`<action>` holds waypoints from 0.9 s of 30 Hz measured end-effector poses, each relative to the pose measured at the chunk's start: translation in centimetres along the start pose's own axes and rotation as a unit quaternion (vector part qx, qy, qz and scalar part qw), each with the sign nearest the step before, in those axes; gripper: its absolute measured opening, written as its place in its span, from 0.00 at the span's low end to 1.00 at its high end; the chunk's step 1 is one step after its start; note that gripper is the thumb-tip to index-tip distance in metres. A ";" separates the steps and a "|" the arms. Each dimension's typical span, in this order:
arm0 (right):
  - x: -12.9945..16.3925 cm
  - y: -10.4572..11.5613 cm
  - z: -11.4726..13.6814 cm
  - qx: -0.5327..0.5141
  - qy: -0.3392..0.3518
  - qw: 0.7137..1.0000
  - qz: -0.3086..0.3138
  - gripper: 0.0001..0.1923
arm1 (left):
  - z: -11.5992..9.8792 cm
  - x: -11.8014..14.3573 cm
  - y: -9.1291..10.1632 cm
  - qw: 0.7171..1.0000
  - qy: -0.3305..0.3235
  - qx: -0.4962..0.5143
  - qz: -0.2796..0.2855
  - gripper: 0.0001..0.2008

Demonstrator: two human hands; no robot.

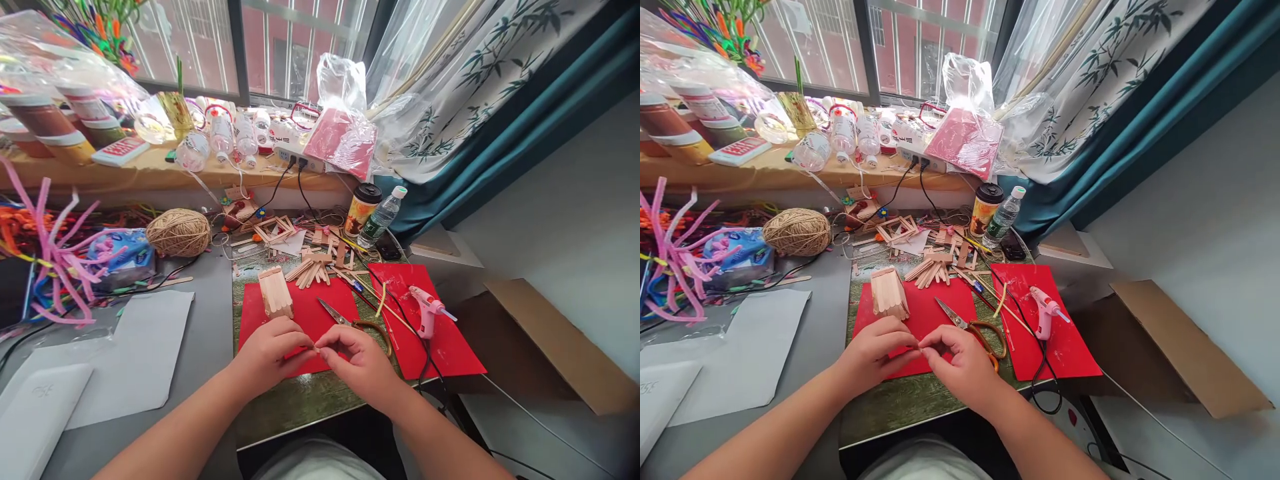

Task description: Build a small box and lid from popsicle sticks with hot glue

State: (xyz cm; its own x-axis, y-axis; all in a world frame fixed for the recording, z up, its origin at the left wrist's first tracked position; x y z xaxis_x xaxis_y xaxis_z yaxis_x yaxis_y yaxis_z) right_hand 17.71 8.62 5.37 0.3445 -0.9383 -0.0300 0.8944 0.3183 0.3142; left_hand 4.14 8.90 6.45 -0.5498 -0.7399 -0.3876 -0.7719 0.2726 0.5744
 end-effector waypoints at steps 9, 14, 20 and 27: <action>0.8 -1.0 -0.9 0.060 -0.004 0.995 0.081 0.03 | 2.3 0.5 -3.0 0.991 0.087 0.016 0.098 0.08; 1.5 2.9 -2.3 0.062 -0.061 0.996 0.030 0.06 | 1.8 0.5 -2.4 0.998 0.021 0.013 0.066 0.12; 4.8 10.9 -4.0 0.169 -0.002 0.964 -0.204 0.08 | 5.3 1.2 -2.9 0.971 0.213 0.067 0.082 0.14; 14.1 21.5 -11.6 0.120 -0.054 0.800 -0.586 0.25 | 5.2 1.2 -3.2 0.951 0.250 0.161 0.087 0.18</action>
State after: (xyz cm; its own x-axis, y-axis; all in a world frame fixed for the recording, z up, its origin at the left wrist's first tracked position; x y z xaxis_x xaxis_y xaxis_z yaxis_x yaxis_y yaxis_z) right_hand 45.11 3.83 0.65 -0.7275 -0.5842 -0.3598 0.5008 -0.8106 0.3037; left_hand 4.26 10.33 0.37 -0.5195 -0.8445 0.1301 -0.7851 0.5319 0.3174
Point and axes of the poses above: each hand's wrist, its own x-axis away from the middle knuckle, its own y-axis out of the back of the hand, z = x × y, the point moved 10 cm from there along -x, towards the middle knuckle, and after that the axes turned 4 degrees about y, right-handed, at the moved point
